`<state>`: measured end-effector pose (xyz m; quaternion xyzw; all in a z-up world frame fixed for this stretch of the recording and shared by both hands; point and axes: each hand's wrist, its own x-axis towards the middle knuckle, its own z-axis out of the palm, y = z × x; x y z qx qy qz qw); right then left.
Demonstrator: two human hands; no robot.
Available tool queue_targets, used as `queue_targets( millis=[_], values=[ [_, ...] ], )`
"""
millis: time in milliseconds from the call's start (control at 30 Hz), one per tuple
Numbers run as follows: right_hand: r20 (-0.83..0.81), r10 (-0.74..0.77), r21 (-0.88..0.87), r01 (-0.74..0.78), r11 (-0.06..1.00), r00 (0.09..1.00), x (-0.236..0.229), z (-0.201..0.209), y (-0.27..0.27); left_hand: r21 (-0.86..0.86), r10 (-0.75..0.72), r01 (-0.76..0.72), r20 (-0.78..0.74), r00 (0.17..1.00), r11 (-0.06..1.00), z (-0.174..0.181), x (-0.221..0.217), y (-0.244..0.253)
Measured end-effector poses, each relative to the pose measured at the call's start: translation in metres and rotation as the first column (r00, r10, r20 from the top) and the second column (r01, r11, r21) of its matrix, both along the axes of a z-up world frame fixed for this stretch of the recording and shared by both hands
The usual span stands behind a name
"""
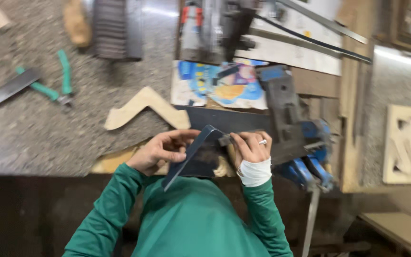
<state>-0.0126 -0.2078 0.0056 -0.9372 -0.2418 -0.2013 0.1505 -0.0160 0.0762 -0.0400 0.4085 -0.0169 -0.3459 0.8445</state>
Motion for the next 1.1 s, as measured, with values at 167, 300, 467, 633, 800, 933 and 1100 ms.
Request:
queue_targets(
  millis=[167, 300, 467, 633, 800, 933, 1100],
  values=[
    [-0.212, 0.146, 0.018, -0.146, 0.989, 0.966, -0.005, -0.07, 0.058, 0.578, 0.112, -0.133, 0.072, 0.991, 0.805, -0.028, -0.017, 0.071],
    [-0.316, 0.145, 0.016, -0.148, 0.989, 0.938, -0.003, -0.102, 0.1, 0.833, -0.024, -0.384, 0.428, 0.903, 0.397, -0.042, -0.026, 0.1],
    [-0.309, 0.0, -0.048, -0.016, 0.999, 0.951, 0.023, -0.105, 0.129, 0.792, -0.094, -0.608, 0.61, 0.787, 0.046, -0.048, -0.012, 0.095],
    [-0.281, -0.041, -0.101, 0.013, 0.995, 0.959, 0.041, -0.099, 0.14, 0.701, -0.265, -0.712, 0.694, 0.669, 0.038, -0.044, 0.018, 0.097],
    [-0.345, -0.144, -0.061, 0.131, 0.989, 0.927, 0.035, -0.105, 0.147, 0.679, -0.306, -0.721, 0.722, 0.621, 0.139, -0.056, 0.054, 0.091],
    [-0.354, -0.168, -0.048, 0.161, 0.986, 0.92, 0.036, -0.108, 0.148, 0.696, -0.3, -0.703, 0.708, 0.639, 0.143, -0.058, 0.069, 0.09],
    [-0.392, -0.197, -0.043, 0.196, 0.98, 0.899, 0.034, -0.11, 0.152, 0.7, -0.347, -0.704, 0.694, 0.63, 0.122, -0.061, 0.071, 0.09]
  ],
)
